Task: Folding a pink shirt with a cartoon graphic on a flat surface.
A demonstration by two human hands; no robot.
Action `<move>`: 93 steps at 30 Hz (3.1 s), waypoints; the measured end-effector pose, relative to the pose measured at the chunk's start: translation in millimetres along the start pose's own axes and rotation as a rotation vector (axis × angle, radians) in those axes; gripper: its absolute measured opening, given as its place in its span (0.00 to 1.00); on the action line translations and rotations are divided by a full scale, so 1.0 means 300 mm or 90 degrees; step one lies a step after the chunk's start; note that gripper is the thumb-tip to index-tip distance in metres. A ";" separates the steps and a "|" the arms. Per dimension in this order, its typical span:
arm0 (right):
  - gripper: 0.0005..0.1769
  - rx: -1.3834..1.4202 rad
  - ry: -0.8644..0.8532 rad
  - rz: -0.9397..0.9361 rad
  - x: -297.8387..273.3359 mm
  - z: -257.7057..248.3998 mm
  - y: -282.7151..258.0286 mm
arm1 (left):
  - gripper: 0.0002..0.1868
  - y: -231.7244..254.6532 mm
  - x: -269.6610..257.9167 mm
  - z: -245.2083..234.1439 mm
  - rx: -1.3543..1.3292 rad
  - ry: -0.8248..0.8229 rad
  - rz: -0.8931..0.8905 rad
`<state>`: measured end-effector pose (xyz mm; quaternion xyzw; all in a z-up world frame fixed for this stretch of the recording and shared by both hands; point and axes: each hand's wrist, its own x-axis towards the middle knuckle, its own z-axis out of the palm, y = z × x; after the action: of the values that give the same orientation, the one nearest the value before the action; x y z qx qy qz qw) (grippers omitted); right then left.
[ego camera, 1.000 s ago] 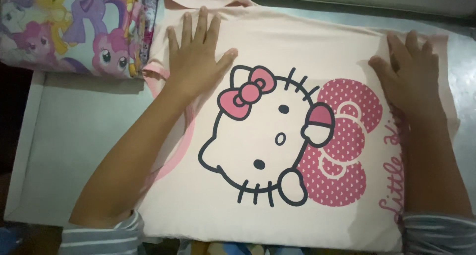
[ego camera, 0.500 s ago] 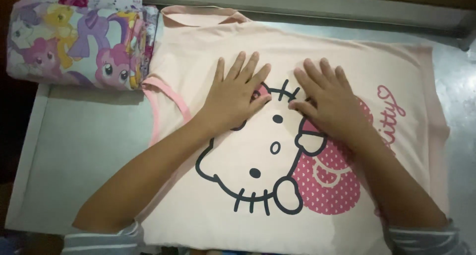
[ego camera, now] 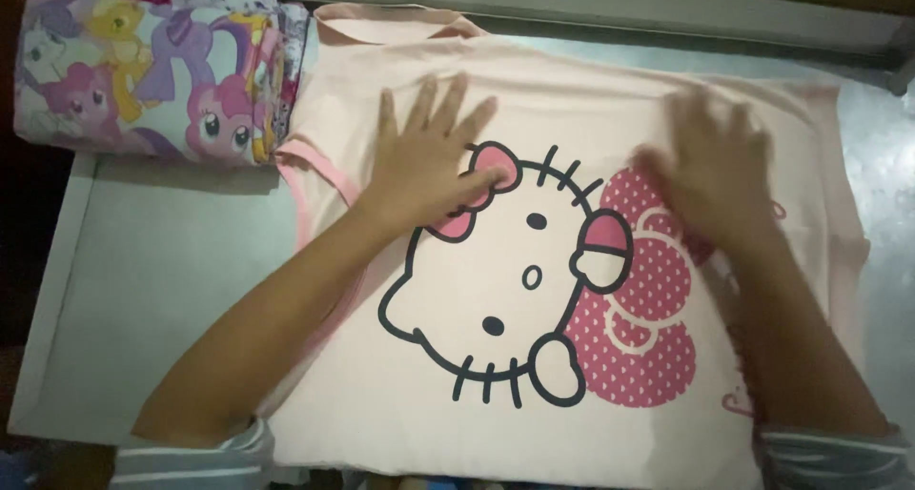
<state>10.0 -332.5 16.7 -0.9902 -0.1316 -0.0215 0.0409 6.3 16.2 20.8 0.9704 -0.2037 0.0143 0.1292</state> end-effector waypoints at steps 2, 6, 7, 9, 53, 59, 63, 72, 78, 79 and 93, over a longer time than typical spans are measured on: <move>0.47 0.023 -0.002 0.092 -0.020 -0.046 0.071 | 0.46 -0.046 -0.017 0.030 0.002 0.021 -0.007; 0.51 0.024 0.043 0.154 -0.017 0.056 0.278 | 0.45 -0.075 -0.050 -0.038 0.005 0.000 -0.053; 0.51 0.025 0.044 0.153 -0.011 0.064 0.284 | 0.45 -0.085 -0.055 -0.025 0.006 0.001 -0.052; 0.52 0.003 0.097 0.133 -0.008 0.089 0.293 | 0.43 -0.108 -0.059 0.004 -0.008 0.058 -0.007; 0.43 0.042 -0.037 0.007 0.011 -0.038 -0.137 | 0.50 -0.033 -0.067 0.009 -0.006 0.062 0.027; 0.40 0.037 0.005 0.059 0.028 -0.028 0.014 | 0.33 -0.120 -0.058 -0.025 0.003 0.102 0.030; 0.39 0.081 0.069 0.107 0.020 -0.036 0.067 | 0.31 -0.136 -0.050 -0.029 0.020 0.200 0.034; 0.44 0.020 -0.007 0.169 0.031 -0.048 0.065 | 0.41 -0.148 -0.030 -0.003 0.004 0.088 -0.049; 0.50 0.010 -0.013 0.184 0.021 0.026 0.212 | 0.44 -0.159 -0.016 0.015 0.018 0.056 -0.061; 0.50 0.011 -0.007 0.184 0.029 0.015 0.206 | 0.44 -0.153 -0.009 -0.007 0.021 0.061 -0.058; 0.50 0.034 -0.048 -0.121 -0.058 -0.039 -0.305 | 0.41 0.085 -0.097 0.021 -0.049 0.111 0.089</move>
<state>-31.2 -249.8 34.4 -0.9720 -0.2268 0.0157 0.0600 -30.8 3.3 18.7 0.9432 -0.2592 0.0995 0.1824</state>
